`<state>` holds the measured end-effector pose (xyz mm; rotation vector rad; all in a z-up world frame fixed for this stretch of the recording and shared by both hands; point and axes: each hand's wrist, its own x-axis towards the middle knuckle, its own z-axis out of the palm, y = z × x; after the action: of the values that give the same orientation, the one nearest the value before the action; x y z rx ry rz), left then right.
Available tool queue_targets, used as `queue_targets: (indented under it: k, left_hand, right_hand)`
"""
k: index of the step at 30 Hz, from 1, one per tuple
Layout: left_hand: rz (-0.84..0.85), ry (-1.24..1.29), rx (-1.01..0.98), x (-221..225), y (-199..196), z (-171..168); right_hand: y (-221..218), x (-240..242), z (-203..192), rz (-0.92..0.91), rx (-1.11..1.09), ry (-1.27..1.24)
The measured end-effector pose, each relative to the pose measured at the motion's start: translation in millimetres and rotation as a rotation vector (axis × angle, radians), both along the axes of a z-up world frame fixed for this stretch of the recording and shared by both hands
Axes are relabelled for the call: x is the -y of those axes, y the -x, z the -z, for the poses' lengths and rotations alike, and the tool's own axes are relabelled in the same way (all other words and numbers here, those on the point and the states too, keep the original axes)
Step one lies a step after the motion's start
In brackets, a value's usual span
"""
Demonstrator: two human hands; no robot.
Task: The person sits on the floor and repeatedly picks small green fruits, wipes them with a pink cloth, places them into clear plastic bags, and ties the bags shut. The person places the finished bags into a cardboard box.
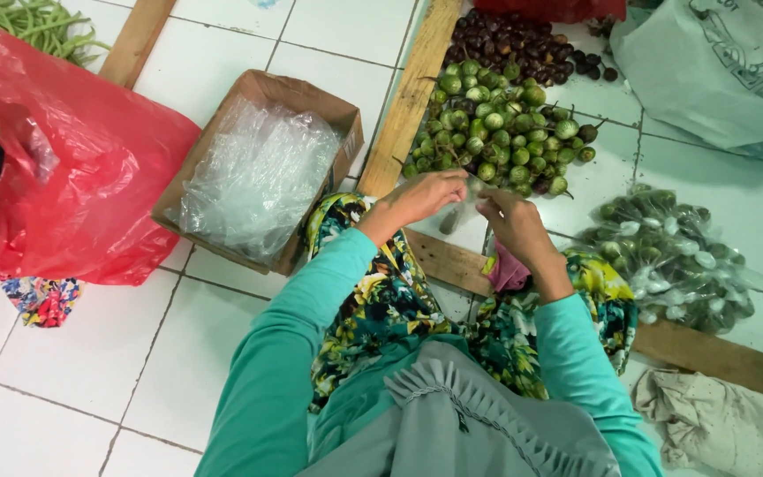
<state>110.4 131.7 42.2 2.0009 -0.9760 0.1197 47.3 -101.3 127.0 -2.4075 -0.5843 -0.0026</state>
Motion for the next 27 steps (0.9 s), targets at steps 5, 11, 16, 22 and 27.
queue_targets:
  k: [5,11,16,22,27]
  left_hand:
    - [0.009,0.04,0.006,1,12,-51]
    - [0.012,0.007,-0.025,2,28,-61]
    - [-0.095,0.052,-0.142,-2,39,-41]
    - [-0.234,0.077,-0.506,-2,75,-15]
    - [-0.206,0.114,-0.563,42,108,-67]
  right_hand:
    - [2,9,-10,-0.024,0.144,0.012]
    - [6,9,7,-0.02,0.238,0.079]
    - [7,8,12,-0.057,0.208,0.059]
    - [17,-2,-36,-0.148,0.281,0.065]
    - [37,-10,-100,-0.225,0.342,-0.002]
